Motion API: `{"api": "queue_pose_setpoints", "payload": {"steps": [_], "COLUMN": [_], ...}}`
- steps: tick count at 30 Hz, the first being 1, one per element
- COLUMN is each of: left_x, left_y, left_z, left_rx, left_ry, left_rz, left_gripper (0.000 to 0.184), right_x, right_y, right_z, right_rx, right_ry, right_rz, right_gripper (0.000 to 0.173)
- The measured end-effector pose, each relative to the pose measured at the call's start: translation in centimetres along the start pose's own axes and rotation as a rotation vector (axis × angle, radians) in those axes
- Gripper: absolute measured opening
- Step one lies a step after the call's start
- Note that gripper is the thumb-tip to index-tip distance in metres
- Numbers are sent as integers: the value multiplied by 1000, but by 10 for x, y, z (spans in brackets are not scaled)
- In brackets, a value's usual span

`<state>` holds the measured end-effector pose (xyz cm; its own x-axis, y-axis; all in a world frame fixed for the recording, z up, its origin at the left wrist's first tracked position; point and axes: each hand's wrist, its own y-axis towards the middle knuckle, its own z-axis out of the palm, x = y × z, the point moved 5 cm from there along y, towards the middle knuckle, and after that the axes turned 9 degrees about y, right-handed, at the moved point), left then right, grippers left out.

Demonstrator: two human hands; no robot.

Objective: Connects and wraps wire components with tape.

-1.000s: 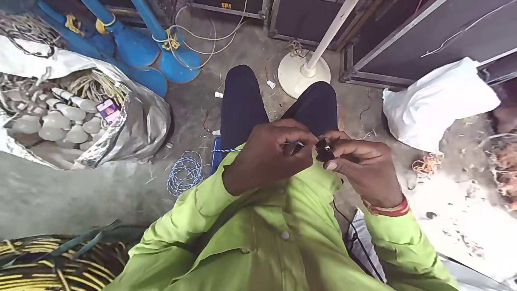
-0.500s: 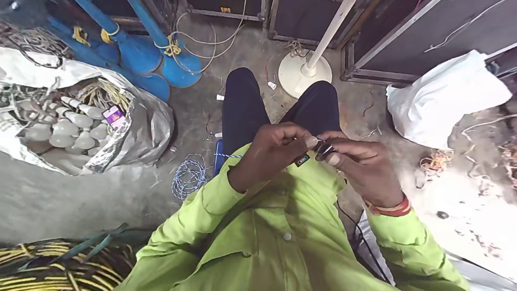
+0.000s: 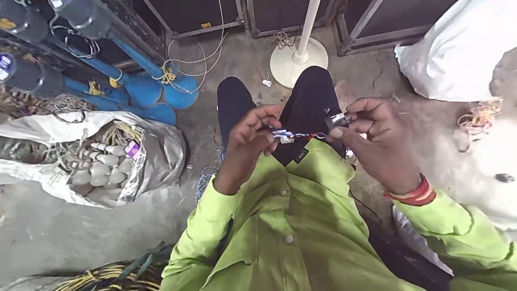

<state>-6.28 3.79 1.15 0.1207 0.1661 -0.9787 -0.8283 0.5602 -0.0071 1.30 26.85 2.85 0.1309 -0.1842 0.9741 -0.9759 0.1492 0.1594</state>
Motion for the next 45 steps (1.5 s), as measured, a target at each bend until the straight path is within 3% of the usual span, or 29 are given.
{"api": "queue_pose_setpoints", "payload": {"steps": [6,11,16,21,24,32,38,45], "left_x": [-9,-12,-13,-8,4,25,36,43], "left_y": [-6,-4,-6,-8,-9,-12,-23,-26], "left_z": [-1,-3,-2,-5,3,17,35,44], "left_rx": [18,38,64,16,138,390,556,491], "left_ry": [-15,-57,-80,258,327,-393,-514,-548], "left_rz": [10,32,29,-17,-75,-395,-487,-478], "left_gripper": [44,43,42,31,26,32,20,14], "right_x": [-4,-14,-17,-8,0,16,22,29], "right_y": [2,9,15,15,15,20,17,14], "right_z": [0,20,31,31,29,22,21,20], "right_rx": [30,144,185,163,151,282,402,426], "right_ry": [-419,-378,-343,-422,-488,-478,-453,-388], "right_rz": [-333,-358,-420,-524,-664,-967,-1083,-1169], "right_gripper": [26,29,21,18,18,22,21,22]}}
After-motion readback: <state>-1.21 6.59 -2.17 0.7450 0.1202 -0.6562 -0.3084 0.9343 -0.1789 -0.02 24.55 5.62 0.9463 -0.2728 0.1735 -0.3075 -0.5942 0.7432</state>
